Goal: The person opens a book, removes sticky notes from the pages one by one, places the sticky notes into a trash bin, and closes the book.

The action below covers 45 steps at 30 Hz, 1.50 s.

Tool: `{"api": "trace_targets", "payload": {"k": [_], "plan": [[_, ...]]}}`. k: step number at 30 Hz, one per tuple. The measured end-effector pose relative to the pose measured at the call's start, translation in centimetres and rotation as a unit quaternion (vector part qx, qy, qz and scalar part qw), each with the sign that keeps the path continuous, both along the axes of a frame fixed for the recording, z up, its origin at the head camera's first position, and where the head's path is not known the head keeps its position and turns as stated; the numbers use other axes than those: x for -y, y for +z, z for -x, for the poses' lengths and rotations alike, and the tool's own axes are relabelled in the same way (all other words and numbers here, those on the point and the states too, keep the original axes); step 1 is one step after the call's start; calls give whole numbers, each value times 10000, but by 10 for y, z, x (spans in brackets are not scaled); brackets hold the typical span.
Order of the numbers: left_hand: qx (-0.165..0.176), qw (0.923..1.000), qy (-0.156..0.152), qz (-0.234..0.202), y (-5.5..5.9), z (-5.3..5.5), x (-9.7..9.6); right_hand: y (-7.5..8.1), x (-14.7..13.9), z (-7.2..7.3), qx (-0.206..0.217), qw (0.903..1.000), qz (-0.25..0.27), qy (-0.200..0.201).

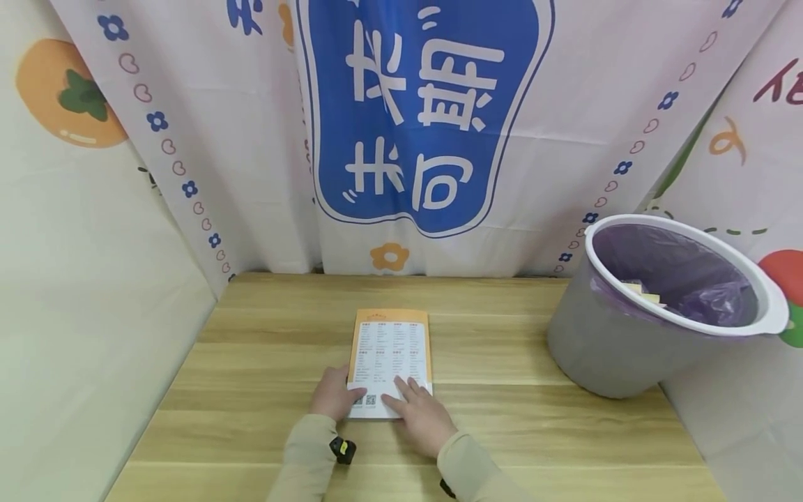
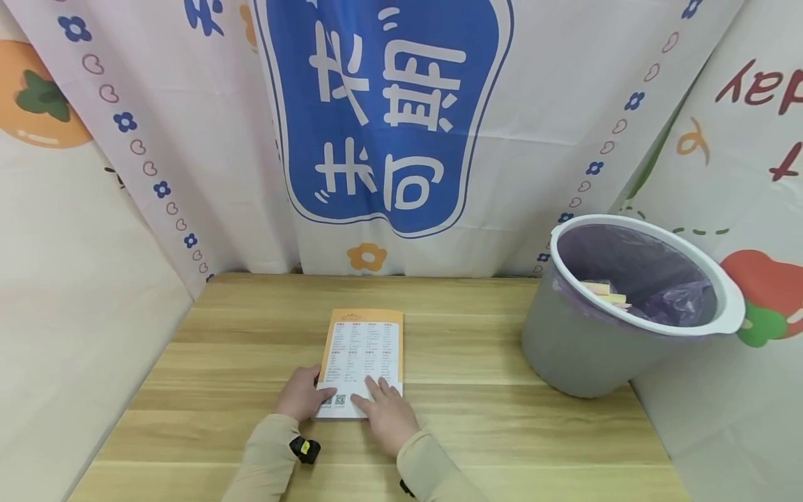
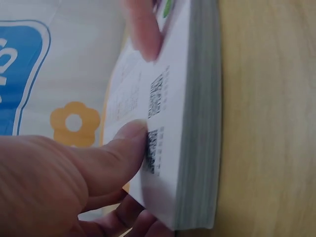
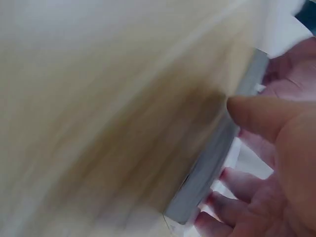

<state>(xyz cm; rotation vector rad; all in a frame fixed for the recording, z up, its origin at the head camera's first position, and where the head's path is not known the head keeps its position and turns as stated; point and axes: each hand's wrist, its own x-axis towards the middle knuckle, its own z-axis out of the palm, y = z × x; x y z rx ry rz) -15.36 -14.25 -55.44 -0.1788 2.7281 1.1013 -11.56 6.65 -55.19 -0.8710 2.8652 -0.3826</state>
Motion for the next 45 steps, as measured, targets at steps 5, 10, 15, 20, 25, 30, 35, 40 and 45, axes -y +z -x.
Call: {"api": "trace_targets", "payload": {"k": [5, 10, 15, 20, 25, 30, 35, 40, 45], "plan": [[103, 9998, 165, 102, 1, -2, -5, 2, -16, 9, 617, 9856, 1397, -732], [177, 9995, 217, 147, 0, -3, -5, 5, -37, 24, 1153, 9197, 3075, -2152], [146, 9995, 229, 184, 3, -4, -4, 5, -47, 33, 1814, 8437, 4090, -2966], [93, 9994, 135, 290, 3, -4, -4, 5, -45, 34, 2255, 8149, 4359, -3083], [118, 9994, 111, 314, 4, -4, -4, 7, -39, 38, 2777, 7624, 4783, -3359], [188, 9992, 190, 291, 6, -4, -5, 10, -39, 43, 3293, 7049, 5212, -3507], [201, 9992, 145, 311, 4, -4, -4, 8, -37, 45, 3474, 7102, 5084, -3413], [205, 9995, 56, 232, 2, -5, -3, -2, -34, 47, 3549, 7340, 4852, -3160], [186, 9996, -85, 192, 3, -5, -1, -12, -30, 50, 3369, 7524, 4631, -3253]]}}
